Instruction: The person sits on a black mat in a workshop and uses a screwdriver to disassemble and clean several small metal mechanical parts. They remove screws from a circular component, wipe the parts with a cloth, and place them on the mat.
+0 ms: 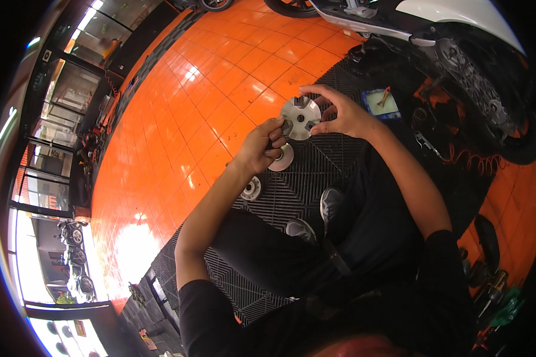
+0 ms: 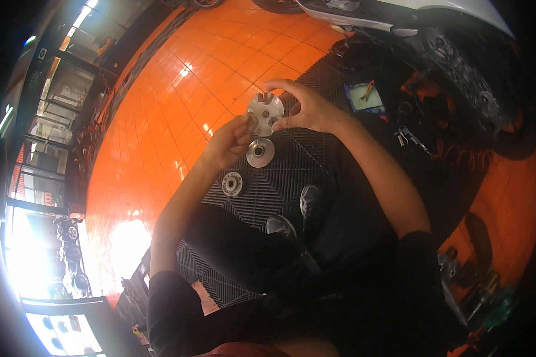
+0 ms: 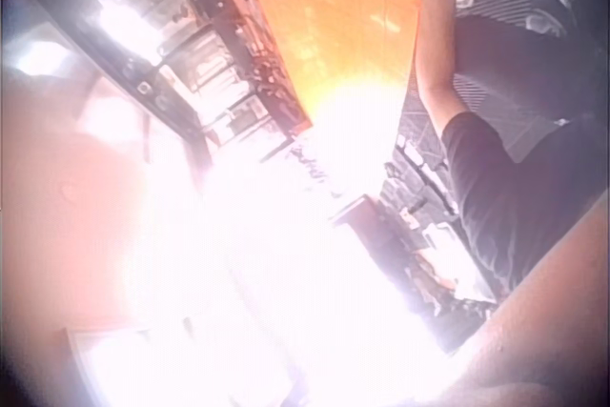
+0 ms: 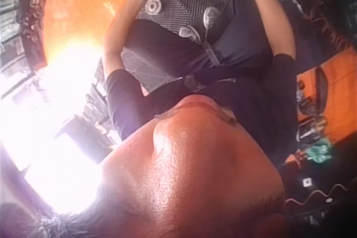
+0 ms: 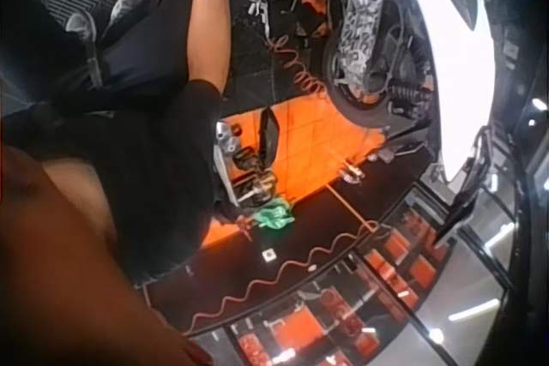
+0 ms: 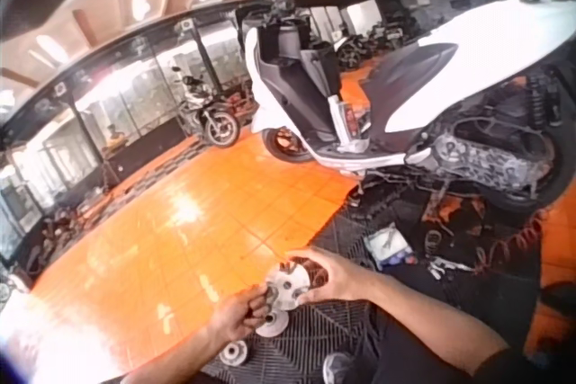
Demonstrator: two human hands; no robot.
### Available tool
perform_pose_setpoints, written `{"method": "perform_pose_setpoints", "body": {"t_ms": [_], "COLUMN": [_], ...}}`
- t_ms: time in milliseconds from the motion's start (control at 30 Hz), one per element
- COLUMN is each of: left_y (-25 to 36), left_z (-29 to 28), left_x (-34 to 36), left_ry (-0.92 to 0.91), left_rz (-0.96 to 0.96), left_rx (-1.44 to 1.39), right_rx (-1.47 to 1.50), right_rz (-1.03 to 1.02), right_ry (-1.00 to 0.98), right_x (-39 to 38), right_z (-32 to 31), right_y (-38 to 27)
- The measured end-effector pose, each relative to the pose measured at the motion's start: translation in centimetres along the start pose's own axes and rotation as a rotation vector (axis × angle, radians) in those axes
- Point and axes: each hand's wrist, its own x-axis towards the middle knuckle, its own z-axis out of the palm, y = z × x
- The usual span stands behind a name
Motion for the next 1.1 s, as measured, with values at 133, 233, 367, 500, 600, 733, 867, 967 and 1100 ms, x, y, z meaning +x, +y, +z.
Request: {"method": "perform_pose_setpoints", "body": {"t_ms": [133, 233, 367, 500, 600, 733, 867, 967, 1100], "left_y": [0.2, 0.6, 1.2, 1.3, 0.4, 0.6, 1.1, 1.8, 3.1], "left_z": [-0.1, 0.7, 1.2, 1.6, 1.3, 1.8, 0.8, 3.8, 6.7], "left_x": [0.0, -0.2, -0.3, 0.0, 0.2, 0.8, -0.1, -0.8, -1.8], "left_ry": [-0.038, 0.064, 0.096, 0.023, 0.170, 0.312, 0.196, 0.142, 0.007], "left_rz": [0.026, 0.053, 0.048, 0.014, -0.004, -0.002, 0.044, 0.125, 0.270], "left_rx": [0.037, 0.062, 0.107, 0.156, 0.256, 0.320, 0.401, 0.502, 0.559], "right_rx": [-0.132, -0.231, -0.282, -0.384, -0.401, -0.527, -0.647, -0.753, -0.808], "right_rz": [-0.118, -0.215, -0.244, -0.234, -0.283, -0.349, -0.329, -0.266, -0.413], "right_ry": [0.059, 0.091, 0.096, 0.051, 0.057, 0.011, 0.060, 0.168, 0.389], "right_x": [-0.2, -0.1, 0.0, -0.6, -2.1, -1.9, -2.1, -3.0, -5.7], "right_z": [0.1, 0.1, 0.0, -0.7, -0.4, -1.1, 0.2, 0.1, -1.8], "right_y": [-0.4, -0.9, -1.4, -1.0, 0.1, 0.3, -0.3, -1.6, -4.9]}}
